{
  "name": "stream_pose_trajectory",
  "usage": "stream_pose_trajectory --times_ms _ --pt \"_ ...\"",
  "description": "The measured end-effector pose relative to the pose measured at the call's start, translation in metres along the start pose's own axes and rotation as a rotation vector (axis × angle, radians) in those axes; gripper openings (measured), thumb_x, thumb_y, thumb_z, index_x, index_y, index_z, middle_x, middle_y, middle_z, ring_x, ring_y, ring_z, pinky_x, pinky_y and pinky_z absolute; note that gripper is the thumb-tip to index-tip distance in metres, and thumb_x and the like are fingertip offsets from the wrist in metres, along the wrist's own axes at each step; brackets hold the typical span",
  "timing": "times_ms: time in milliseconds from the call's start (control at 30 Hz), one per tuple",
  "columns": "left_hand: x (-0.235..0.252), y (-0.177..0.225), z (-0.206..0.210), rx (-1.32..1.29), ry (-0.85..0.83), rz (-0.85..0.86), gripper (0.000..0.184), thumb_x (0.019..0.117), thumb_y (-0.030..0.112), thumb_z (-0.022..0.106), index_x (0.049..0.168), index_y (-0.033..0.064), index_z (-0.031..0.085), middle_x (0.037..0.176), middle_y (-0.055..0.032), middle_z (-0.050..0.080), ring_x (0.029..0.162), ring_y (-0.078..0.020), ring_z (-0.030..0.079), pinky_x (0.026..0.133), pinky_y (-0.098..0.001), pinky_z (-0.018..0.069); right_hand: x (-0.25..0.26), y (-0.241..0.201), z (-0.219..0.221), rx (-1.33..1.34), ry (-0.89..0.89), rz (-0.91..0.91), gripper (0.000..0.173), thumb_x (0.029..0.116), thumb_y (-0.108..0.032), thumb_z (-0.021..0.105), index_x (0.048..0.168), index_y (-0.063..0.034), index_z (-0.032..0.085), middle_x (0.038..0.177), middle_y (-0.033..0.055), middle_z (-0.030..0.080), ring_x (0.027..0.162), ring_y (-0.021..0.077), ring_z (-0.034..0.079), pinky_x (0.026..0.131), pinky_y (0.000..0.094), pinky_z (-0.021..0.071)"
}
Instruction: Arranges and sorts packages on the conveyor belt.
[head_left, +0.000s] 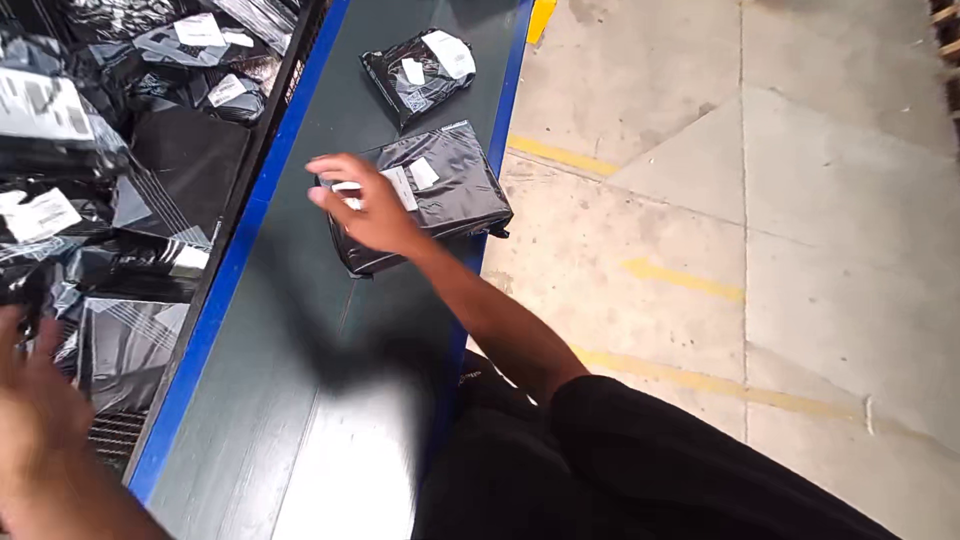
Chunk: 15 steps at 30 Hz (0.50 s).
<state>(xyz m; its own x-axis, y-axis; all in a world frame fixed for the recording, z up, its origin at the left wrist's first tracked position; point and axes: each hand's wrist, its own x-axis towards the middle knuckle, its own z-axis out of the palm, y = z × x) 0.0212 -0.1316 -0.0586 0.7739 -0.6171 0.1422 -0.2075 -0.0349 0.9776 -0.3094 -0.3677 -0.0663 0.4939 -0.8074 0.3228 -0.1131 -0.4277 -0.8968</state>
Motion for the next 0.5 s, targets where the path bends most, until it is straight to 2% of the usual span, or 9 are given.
stream_pose_trajectory --times_ms 67,100,167,233,333,367,433,500 --pt "-0.037 -0.039 0.042 -0.050 -0.167 -0.098 0.044 0.1049 0.025 0.058 0.139 0.0005 0.048 0.134 -0.0076 0.061 0.120 -0.0221 0.064 0.100 -0.0451 0.0573 -0.043 0.023 -0.063 -0.278 0.133 0.032 0.036 0.0987 -0.017 0.066 0.132 -0.0025 0.063 0.142 0.0140 0.059 0.130 0.0223 0.058 0.105 0.0399 0.0530" --pt "-0.065 -0.058 0.064 -0.073 -0.236 -0.174 0.045 0.1049 0.027 0.058 0.140 0.0012 0.048 0.135 -0.0084 0.061 0.120 -0.0232 0.064 0.099 -0.0460 0.0578 -0.068 0.039 -0.094 -0.380 0.172 0.134 0.043 0.0989 -0.023 0.067 0.136 -0.0027 0.059 0.147 0.0160 0.054 0.135 0.0248 0.054 0.108 0.0426 0.0503" --pt "-0.118 -0.092 0.103 -0.111 -0.315 -0.339 0.049 0.1060 0.031 0.055 0.143 -0.0012 0.047 0.139 -0.0135 0.059 0.124 -0.0260 0.062 0.102 -0.0468 0.0559 -0.114 0.076 -0.142 -0.412 0.211 0.401 0.064 0.0968 -0.039 0.069 0.147 -0.0052 0.049 0.153 0.0178 0.047 0.137 0.0289 0.051 0.108 0.0494 0.0497" --pt "-0.150 -0.120 0.128 -0.173 -0.365 -0.462 0.055 0.1078 0.037 0.048 0.146 -0.0019 0.044 0.145 -0.0163 0.055 0.131 -0.0268 0.058 0.108 -0.0465 0.0518 -0.150 0.112 -0.162 -0.295 0.161 0.609 0.076 0.0934 -0.051 0.070 0.151 -0.0080 0.045 0.149 0.0160 0.052 0.133 0.0267 0.056 0.105 0.0507 0.0518" --pt "-0.165 -0.141 0.136 -0.274 -0.460 -0.523 0.062 0.1093 0.047 0.037 0.152 0.0022 0.039 0.144 -0.0136 0.057 0.130 -0.0228 0.058 0.110 -0.0442 0.0497 -0.189 0.118 -0.139 0.019 -0.020 0.769 0.066 0.0982 -0.051 0.064 0.147 -0.0100 0.048 0.122 0.0096 0.070 0.106 0.0179 0.071 0.093 0.0417 0.0603" --pt "-0.168 -0.141 0.134 -0.298 -0.489 -0.544 0.063 0.1089 0.049 0.038 0.154 0.0045 0.037 0.143 -0.0122 0.058 0.129 -0.0220 0.059 0.109 -0.0443 0.0507 -0.197 0.114 -0.129 0.103 -0.048 0.776 0.064 0.0997 -0.049 0.063 0.146 -0.0083 0.047 0.117 0.0095 0.072 0.103 0.0180 0.072 0.092 0.0409 0.0612" --pt "-0.179 -0.131 0.121 -0.319 -0.502 -0.606 0.063 0.1069 0.045 0.047 0.155 0.0059 0.035 0.137 -0.0120 0.063 0.122 -0.0225 0.064 0.104 -0.0443 0.0552 -0.212 0.101 -0.110 0.164 -0.078 0.765 0.065 0.1006 -0.047 0.062 0.148 -0.0059 0.044 0.119 0.0092 0.071 0.104 0.0171 0.072 0.094 0.0399 0.0610" --pt "-0.205 -0.120 0.092 -0.314 -0.429 -0.649 0.063 0.1037 0.035 0.057 0.154 0.0046 0.035 0.132 -0.0129 0.066 0.116 -0.0225 0.068 0.099 -0.0434 0.0581 -0.232 0.083 -0.089 0.123 -0.111 0.752 0.068 0.0997 -0.046 0.064 0.150 -0.0054 0.042 0.125 0.0089 0.069 0.112 0.0143 0.069 0.100 0.0391 0.0583"
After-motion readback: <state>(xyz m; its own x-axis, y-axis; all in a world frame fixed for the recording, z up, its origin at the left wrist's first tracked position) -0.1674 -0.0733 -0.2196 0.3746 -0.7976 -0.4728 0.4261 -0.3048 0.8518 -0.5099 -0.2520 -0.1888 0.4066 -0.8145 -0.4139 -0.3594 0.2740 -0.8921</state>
